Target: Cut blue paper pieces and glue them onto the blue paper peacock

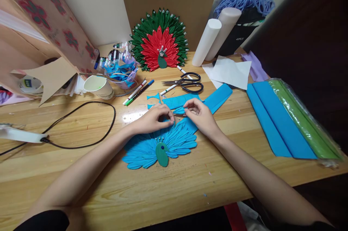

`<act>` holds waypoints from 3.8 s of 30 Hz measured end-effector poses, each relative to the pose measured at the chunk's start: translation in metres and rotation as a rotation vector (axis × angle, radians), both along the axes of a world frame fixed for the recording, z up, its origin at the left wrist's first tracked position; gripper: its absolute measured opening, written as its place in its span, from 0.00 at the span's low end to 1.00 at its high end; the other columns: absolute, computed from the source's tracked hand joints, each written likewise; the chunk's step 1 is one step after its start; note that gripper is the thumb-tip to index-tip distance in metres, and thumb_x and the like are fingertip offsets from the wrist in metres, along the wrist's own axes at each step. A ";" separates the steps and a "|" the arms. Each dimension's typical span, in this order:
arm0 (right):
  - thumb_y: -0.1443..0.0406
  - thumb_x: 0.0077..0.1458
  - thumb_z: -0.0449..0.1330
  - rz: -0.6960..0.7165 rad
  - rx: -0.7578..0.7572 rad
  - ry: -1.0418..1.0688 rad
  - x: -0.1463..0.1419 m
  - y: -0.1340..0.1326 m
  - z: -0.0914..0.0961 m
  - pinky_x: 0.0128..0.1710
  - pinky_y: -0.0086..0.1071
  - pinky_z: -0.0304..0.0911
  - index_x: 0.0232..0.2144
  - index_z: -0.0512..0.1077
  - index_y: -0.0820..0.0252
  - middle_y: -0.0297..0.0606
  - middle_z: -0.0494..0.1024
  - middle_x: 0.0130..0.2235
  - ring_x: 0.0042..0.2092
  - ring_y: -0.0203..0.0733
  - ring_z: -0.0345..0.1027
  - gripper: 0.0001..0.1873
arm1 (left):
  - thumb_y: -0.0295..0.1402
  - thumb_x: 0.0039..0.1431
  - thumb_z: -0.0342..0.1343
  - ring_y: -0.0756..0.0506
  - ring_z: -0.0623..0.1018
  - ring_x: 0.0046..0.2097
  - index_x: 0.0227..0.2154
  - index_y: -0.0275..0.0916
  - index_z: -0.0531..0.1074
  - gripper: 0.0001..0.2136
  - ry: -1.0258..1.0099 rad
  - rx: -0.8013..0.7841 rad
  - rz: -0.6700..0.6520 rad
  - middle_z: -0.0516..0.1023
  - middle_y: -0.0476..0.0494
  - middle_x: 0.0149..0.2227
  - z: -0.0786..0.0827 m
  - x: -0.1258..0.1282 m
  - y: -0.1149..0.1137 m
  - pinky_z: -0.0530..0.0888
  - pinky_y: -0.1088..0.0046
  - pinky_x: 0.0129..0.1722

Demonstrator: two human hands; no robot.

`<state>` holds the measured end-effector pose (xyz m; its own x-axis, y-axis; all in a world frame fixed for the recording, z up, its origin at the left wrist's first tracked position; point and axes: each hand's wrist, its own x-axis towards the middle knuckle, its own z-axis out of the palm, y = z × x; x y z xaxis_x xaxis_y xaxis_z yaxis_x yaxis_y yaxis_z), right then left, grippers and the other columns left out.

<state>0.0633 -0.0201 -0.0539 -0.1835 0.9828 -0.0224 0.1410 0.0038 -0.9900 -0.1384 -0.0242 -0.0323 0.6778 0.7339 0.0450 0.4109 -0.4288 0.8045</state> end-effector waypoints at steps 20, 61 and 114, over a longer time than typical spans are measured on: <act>0.71 0.48 0.54 0.403 0.032 -0.244 0.009 0.004 0.014 0.29 0.29 0.57 0.32 0.69 0.61 0.34 0.70 0.30 0.30 0.35 0.61 0.07 | 0.32 0.55 0.53 0.47 0.71 0.41 0.33 0.38 0.73 0.05 -0.049 -0.084 -0.011 0.73 0.45 0.35 -0.001 -0.007 0.003 0.67 0.67 0.44; 0.69 0.53 0.57 0.478 0.425 -0.473 0.015 0.004 0.014 0.39 0.34 0.60 0.33 0.74 0.58 0.38 0.71 0.34 0.39 0.41 0.65 0.06 | 0.35 0.58 0.52 0.45 0.69 0.42 0.37 0.39 0.73 0.09 0.043 0.036 0.052 0.71 0.44 0.36 -0.004 -0.001 -0.004 0.65 0.64 0.45; 0.65 0.59 0.52 1.014 0.793 -0.531 0.007 0.052 0.019 0.40 0.35 0.57 0.32 0.72 0.61 0.41 0.70 0.36 0.40 0.42 0.56 0.10 | 0.34 0.59 0.49 0.49 0.71 0.35 0.32 0.35 0.71 0.09 -0.100 -0.128 0.138 0.73 0.46 0.32 -0.008 -0.004 0.001 0.67 0.71 0.37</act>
<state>0.0704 0.0320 -0.0349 -0.9607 0.2108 0.1806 0.0931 0.8578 -0.5055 -0.1421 -0.0234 -0.0401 0.5669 0.8237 0.0080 0.3739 -0.2660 0.8885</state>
